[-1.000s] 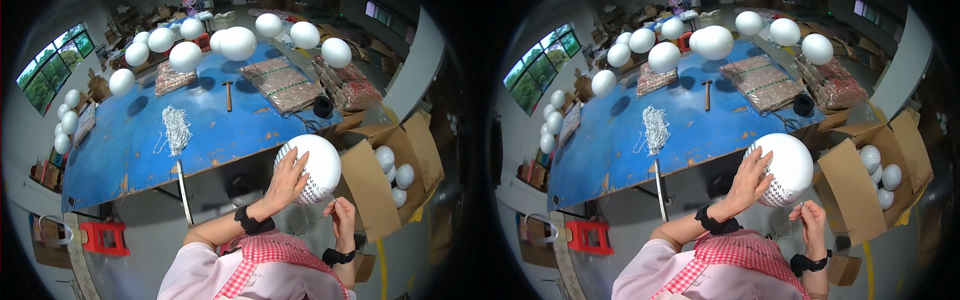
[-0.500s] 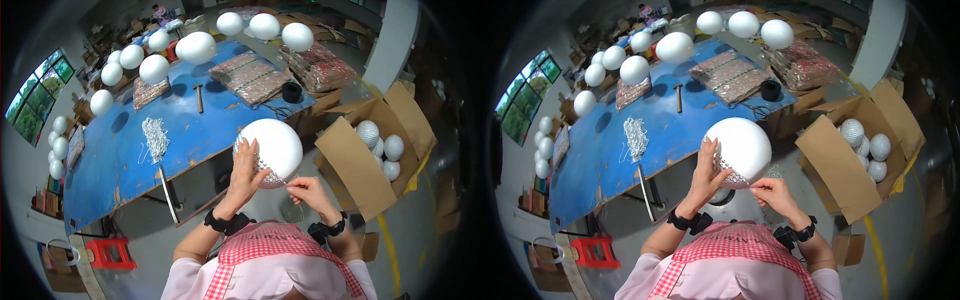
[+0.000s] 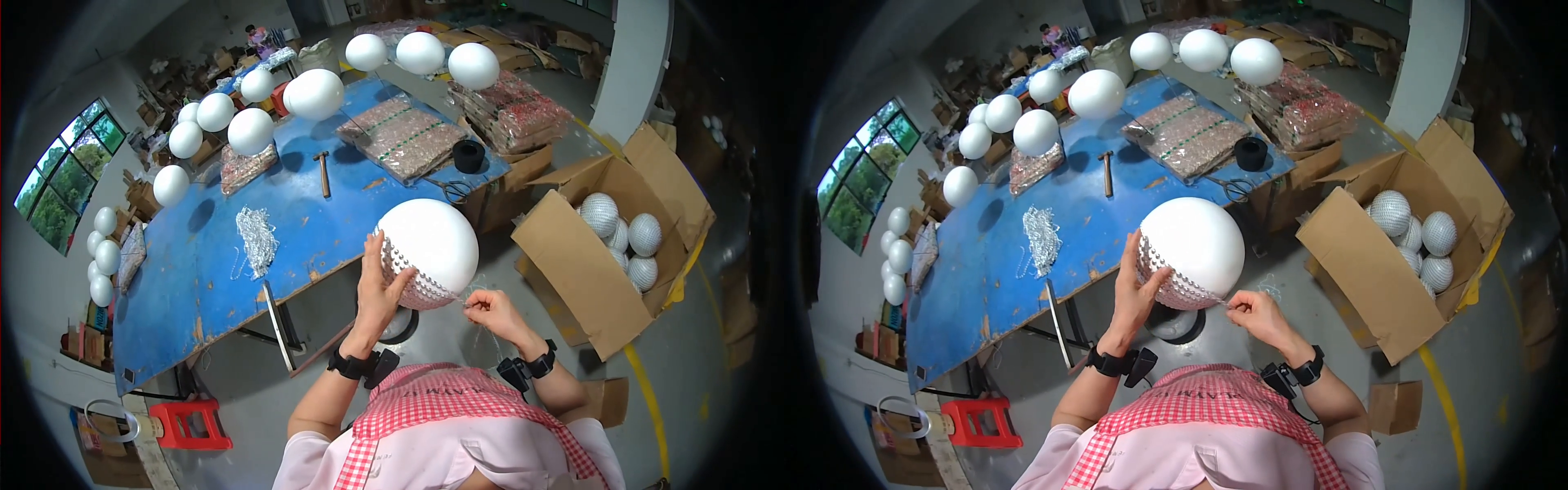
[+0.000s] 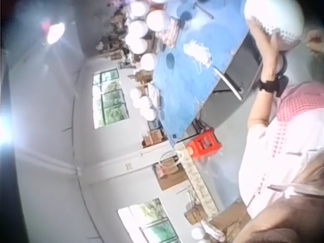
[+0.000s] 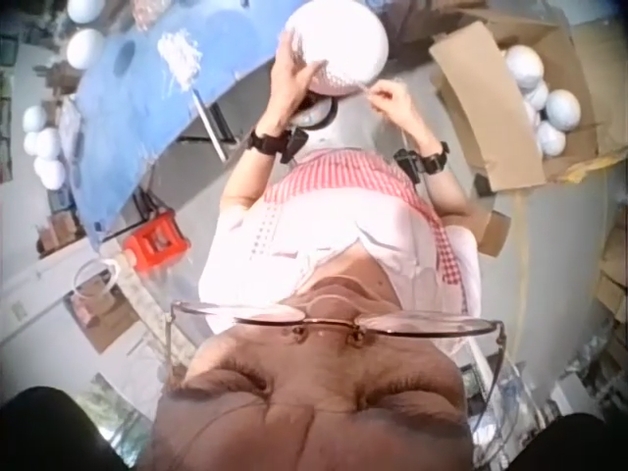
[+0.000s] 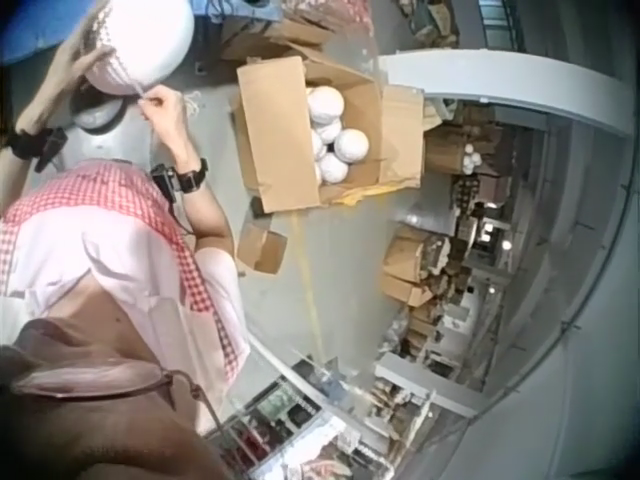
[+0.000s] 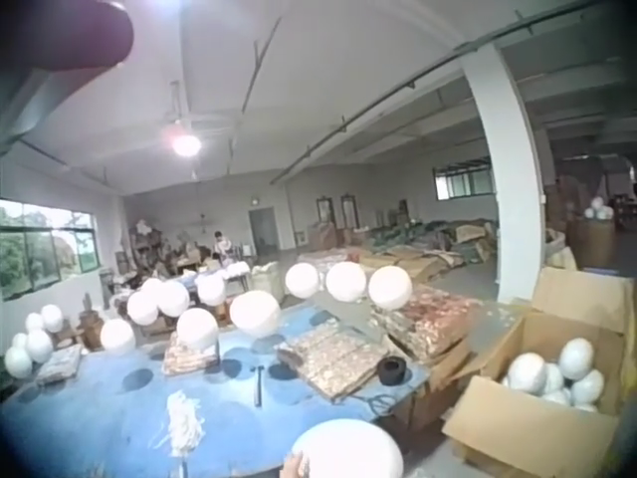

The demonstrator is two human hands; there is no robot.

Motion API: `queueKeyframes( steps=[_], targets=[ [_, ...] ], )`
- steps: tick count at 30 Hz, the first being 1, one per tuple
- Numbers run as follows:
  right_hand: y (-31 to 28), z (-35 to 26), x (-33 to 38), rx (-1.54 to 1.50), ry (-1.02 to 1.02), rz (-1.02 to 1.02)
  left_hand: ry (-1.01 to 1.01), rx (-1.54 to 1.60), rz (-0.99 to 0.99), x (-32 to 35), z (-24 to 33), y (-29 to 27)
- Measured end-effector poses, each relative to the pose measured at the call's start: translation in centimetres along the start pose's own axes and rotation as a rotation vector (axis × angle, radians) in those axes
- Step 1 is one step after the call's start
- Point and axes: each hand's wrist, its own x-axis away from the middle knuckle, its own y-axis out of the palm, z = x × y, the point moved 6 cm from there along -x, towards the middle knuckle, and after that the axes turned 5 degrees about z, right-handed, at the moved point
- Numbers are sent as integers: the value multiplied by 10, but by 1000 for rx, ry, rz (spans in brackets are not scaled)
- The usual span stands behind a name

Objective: The person connects strands of beads by hand and then wraps a strand around a foam ball, pressing the beads into the surface to secure them.

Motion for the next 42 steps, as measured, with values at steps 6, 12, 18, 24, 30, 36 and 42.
queueKeyframes(
  steps=[6,12,18,24,30,36,42],
  targets=[
    [0,2,0,3,-37,52,51,-68,1,0,-2,0],
    [-5,-32,12,-31,-179,213,104,-168,14,4,0,5],
    [7,-49,26,36,-147,-8,118,-178,-3,4,-1,6],
    [9,-27,11,-48,27,-122,13,-58,-6,1,-7,4],
    [5,-2,-2,-252,28,-67,52,-117,23,-5,-6,-1],
    [3,2,-5,-234,23,-27,104,-244,65,-11,-10,-6],
    [-4,-25,5,-208,-15,108,69,-154,3,-5,-4,0]
  ],
)
